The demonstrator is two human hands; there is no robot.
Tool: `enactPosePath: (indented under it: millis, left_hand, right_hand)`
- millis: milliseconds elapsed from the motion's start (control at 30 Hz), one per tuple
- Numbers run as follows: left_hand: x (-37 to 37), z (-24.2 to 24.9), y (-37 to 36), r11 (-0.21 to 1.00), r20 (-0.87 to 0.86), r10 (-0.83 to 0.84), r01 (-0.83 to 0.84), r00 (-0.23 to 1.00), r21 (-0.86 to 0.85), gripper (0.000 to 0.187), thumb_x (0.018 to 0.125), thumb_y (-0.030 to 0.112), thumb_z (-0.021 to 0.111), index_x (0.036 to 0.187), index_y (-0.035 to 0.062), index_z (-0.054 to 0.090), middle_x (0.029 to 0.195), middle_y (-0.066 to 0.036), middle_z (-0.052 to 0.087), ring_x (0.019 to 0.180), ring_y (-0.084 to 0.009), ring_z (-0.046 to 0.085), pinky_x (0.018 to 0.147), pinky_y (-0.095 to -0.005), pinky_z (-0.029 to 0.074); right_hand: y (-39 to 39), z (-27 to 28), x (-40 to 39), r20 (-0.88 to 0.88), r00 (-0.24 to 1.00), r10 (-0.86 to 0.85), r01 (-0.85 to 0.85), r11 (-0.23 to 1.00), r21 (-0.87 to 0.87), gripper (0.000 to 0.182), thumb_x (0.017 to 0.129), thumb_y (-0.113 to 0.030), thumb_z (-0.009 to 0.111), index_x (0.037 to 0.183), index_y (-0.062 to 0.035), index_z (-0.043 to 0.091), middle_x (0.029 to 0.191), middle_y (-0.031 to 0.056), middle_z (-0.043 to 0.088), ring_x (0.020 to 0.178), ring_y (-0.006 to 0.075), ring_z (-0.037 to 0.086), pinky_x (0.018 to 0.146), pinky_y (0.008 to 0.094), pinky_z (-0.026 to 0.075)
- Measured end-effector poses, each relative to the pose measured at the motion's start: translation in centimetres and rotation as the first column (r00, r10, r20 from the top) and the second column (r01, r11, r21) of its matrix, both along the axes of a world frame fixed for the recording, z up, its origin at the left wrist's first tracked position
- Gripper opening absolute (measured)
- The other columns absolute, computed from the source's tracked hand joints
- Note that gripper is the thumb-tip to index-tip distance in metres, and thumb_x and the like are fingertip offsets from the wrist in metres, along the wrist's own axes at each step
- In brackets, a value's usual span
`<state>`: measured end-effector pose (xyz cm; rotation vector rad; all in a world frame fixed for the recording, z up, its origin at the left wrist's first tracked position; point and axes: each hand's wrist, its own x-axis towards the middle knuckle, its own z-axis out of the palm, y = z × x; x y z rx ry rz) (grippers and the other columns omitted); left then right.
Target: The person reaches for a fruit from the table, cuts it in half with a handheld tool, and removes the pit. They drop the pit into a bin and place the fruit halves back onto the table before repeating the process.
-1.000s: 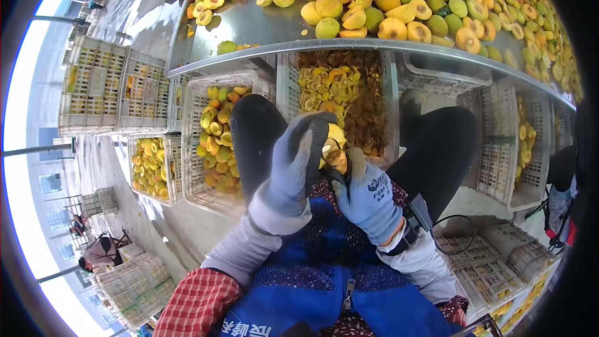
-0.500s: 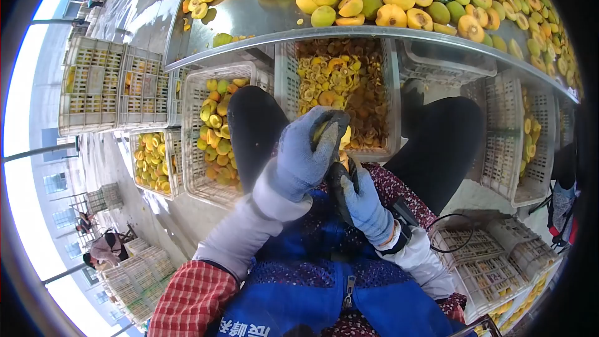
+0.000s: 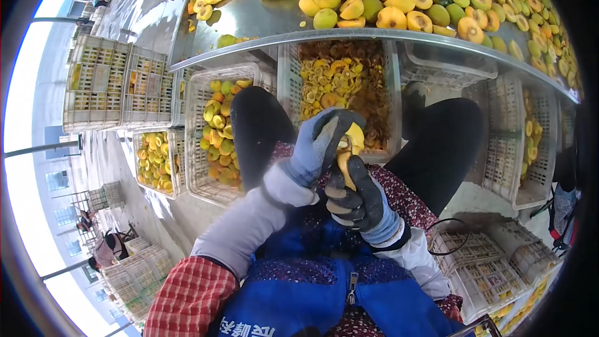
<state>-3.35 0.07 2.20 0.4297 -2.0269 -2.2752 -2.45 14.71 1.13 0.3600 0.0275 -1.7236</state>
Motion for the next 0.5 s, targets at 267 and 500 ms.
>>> enactPosePath:
  millis: [267, 500]
  left_hand:
    - [0.9, -0.8, -1.7, 0.942, -0.155, -0.108, 0.051, 0.982, -0.332, 0.022, 0.09, 0.014, 0.05, 0.1, -0.0031, 0.059, 0.088, -0.005, 0.063, 0.077, -0.0126, 0.057, 0.072, -0.0254, 0.046]
    - [2.4, -2.6, -0.6, 0.994, 0.005, 0.088, -0.088, 0.996, 0.063, 0.027, 0.09, 0.021, 0.052, 0.1, -0.0023, 0.06, 0.083, -0.006, 0.063, 0.074, -0.0138, 0.059, 0.068, -0.0252, 0.046]
  right_hand:
    - [-0.4, -1.8, 0.2, 0.285, 0.95, 0.13, -0.042, 0.954, -0.296, 0.05, 0.09, -0.056, 0.037, 0.081, -0.0081, 0.048, 0.057, -0.0057, 0.033, 0.042, 0.0058, 0.03, 0.037, 0.0201, 0.026]
    - [-0.7, -3.1, 1.0, 0.281, 0.952, 0.12, 0.012, 0.905, -0.426, 0.046, 0.093, -0.05, 0.036, 0.093, -0.0065, 0.049, 0.059, -0.0043, 0.036, 0.042, 0.0041, 0.032, 0.034, 0.0182, 0.028]
